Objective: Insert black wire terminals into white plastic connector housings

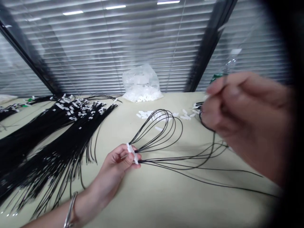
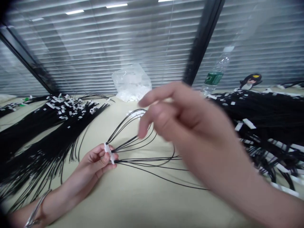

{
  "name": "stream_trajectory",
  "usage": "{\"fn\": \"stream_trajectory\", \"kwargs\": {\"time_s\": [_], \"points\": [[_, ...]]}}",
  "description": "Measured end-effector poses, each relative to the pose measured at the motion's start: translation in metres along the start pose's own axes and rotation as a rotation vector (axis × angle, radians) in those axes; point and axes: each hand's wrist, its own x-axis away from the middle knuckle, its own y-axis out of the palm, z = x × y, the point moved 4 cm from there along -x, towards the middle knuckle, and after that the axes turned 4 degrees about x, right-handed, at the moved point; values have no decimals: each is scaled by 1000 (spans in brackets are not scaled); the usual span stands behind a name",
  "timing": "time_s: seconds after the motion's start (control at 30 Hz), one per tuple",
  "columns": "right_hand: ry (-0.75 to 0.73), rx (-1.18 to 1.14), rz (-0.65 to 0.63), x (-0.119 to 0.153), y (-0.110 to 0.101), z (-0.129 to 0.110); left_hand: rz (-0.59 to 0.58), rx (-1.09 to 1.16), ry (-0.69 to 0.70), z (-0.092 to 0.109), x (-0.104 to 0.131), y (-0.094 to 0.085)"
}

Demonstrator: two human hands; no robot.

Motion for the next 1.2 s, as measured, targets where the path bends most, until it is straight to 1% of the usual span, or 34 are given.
{"fn": "stream_trajectory", "kwargs": {"time_s": [0.03,0.07,0.13,0.17,0.2,0.23,0.27,0.3,0.4,0.47,0.57,0.9,1.2], "points": [[14,-44,-40,6,9,-5,-5,14,-3,-1,0,1],[-38,-34,-124,13,20,-12,-11,30,-5,-1,1,2],[-180,47,-341,28,42,-21,-35,56,-14,-3,4,4],[-245,103,-449,35,52,-23,-53,63,-24,-3,5,6],[-286,145,-528,41,60,-23,-76,68,-35,-4,7,7],[-302,173,-569,44,65,-21,-100,75,-48,-5,9,9],[-302,184,-571,45,67,-20,-127,85,-60,-5,11,10],[-301,183,-545,44,68,-19,-151,99,-72,-6,13,11],[-277,134,-417,38,62,-20,-208,149,-97,-6,15,13],[-276,128,-369,35,57,-22,-228,172,-108,-6,16,13],[-318,142,-323,35,53,-26,-231,186,-124,-6,17,12],[-370,177,-285,33,53,-25,-265,194,-123,-6,20,11],[-392,196,-310,35,53,-27,-261,206,-128,-5,19,12]]}}
